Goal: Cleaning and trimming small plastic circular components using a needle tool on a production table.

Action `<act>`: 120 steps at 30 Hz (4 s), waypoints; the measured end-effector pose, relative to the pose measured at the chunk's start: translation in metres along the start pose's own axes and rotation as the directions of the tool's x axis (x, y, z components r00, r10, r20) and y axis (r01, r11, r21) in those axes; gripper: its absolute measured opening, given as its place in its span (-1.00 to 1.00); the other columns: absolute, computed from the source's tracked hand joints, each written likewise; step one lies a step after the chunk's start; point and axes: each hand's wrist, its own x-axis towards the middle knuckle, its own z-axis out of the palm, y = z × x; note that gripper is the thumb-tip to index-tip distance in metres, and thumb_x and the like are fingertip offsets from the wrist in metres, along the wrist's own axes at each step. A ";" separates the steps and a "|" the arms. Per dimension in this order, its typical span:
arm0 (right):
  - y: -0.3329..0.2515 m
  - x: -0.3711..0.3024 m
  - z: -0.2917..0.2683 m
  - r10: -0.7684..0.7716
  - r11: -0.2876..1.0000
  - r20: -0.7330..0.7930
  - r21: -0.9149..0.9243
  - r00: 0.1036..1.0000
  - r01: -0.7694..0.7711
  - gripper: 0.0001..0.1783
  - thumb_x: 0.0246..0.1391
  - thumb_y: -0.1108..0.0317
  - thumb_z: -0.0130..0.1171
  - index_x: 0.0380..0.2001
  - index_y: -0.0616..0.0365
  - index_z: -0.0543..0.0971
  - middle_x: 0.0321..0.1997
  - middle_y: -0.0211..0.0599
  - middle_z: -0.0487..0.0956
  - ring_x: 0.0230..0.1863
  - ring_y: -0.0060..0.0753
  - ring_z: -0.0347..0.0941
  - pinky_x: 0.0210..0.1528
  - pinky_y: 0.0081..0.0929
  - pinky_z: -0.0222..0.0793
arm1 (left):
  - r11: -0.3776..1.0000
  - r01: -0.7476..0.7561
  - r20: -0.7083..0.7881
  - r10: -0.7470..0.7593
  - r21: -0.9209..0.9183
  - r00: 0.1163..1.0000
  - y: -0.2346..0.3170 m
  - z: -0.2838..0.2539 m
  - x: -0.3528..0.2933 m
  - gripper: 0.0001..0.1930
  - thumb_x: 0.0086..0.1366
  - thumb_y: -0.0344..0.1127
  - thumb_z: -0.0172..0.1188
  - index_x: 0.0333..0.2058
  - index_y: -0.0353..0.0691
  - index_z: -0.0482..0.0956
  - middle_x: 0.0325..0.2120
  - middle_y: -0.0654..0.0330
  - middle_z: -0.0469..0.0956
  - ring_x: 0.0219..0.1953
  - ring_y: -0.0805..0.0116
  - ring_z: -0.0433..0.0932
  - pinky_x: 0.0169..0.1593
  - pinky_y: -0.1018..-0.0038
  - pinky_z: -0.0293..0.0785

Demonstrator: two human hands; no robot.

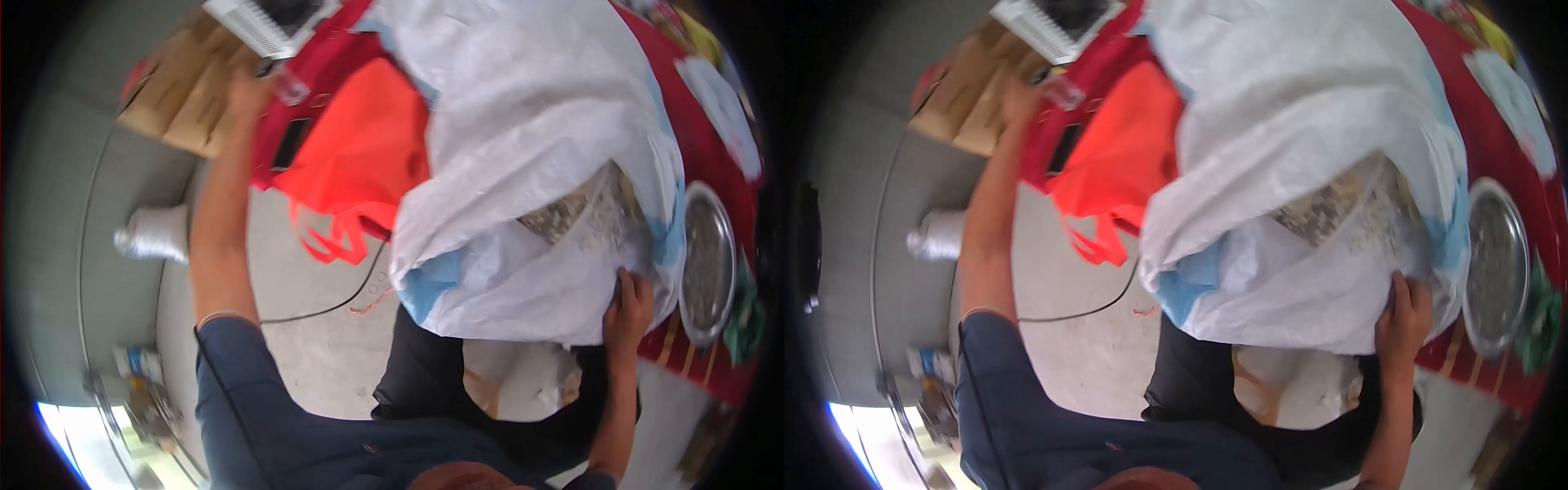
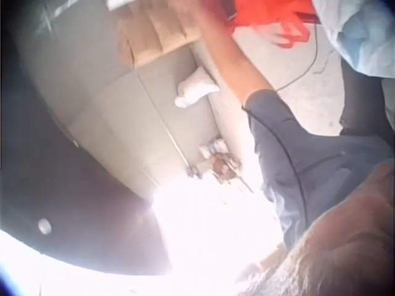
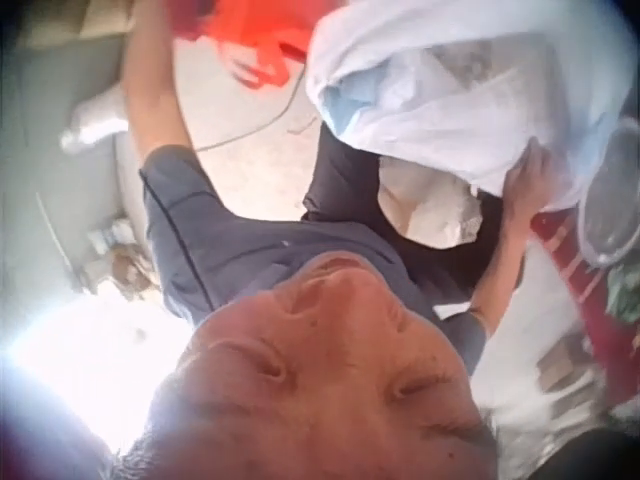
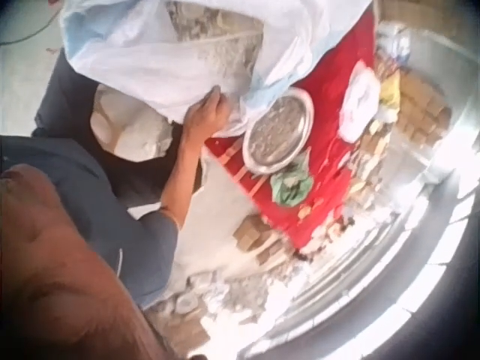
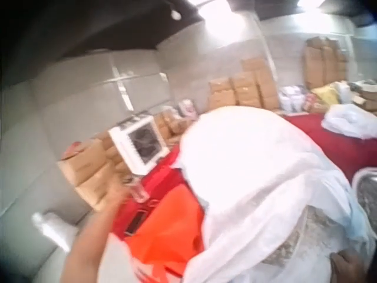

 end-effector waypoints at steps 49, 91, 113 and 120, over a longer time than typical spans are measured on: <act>-0.166 -0.086 -0.110 0.159 0.525 0.018 0.845 0.987 -0.100 -0.06 -0.10 0.30 0.56 0.32 0.33 0.32 0.20 0.18 0.53 0.26 0.29 0.49 0.32 -0.05 0.43 | 0.132 -0.343 -0.102 0.804 -0.930 0.586 0.276 -0.313 -0.436 -0.10 -0.13 -0.17 0.70 0.21 -0.35 0.53 0.09 -0.03 0.61 0.15 0.03 0.61 0.27 0.21 0.49; -0.086 -0.152 -0.123 0.438 0.701 0.040 0.610 0.898 -0.369 -0.20 -0.13 0.37 0.52 0.23 0.20 0.44 0.09 0.02 0.59 0.14 0.11 0.58 0.23 -0.14 0.50 | 0.121 0.299 0.290 0.724 -0.947 0.626 0.321 -0.259 -0.469 -0.47 0.30 0.10 0.40 -0.19 -0.37 0.60 -0.40 0.21 0.56 -0.38 0.41 0.54 -0.24 0.44 0.46; -0.078 -0.074 -0.355 -0.254 0.873 -0.676 0.147 0.692 0.464 -0.49 0.17 0.39 0.41 0.13 0.18 0.46 0.09 0.08 0.65 0.06 0.17 0.63 0.17 0.15 0.54 | 0.205 0.479 0.417 0.820 -0.854 0.393 0.301 -0.239 -0.500 -0.55 0.44 0.04 0.23 -0.15 -0.34 0.64 -0.44 0.28 0.57 -0.41 0.52 0.52 -0.28 0.54 0.45; -0.087 -0.056 -0.368 -0.310 0.902 -0.754 -0.042 0.578 0.429 -0.27 -0.05 0.51 0.57 0.13 0.02 0.37 0.09 -0.04 0.63 0.02 0.08 0.65 0.17 0.13 0.57 | 0.178 0.452 0.379 0.832 -0.874 0.405 0.301 -0.243 -0.496 -0.61 0.45 -0.03 0.23 -0.15 -0.33 0.65 -0.45 0.33 0.54 -0.43 0.56 0.49 -0.31 0.57 0.40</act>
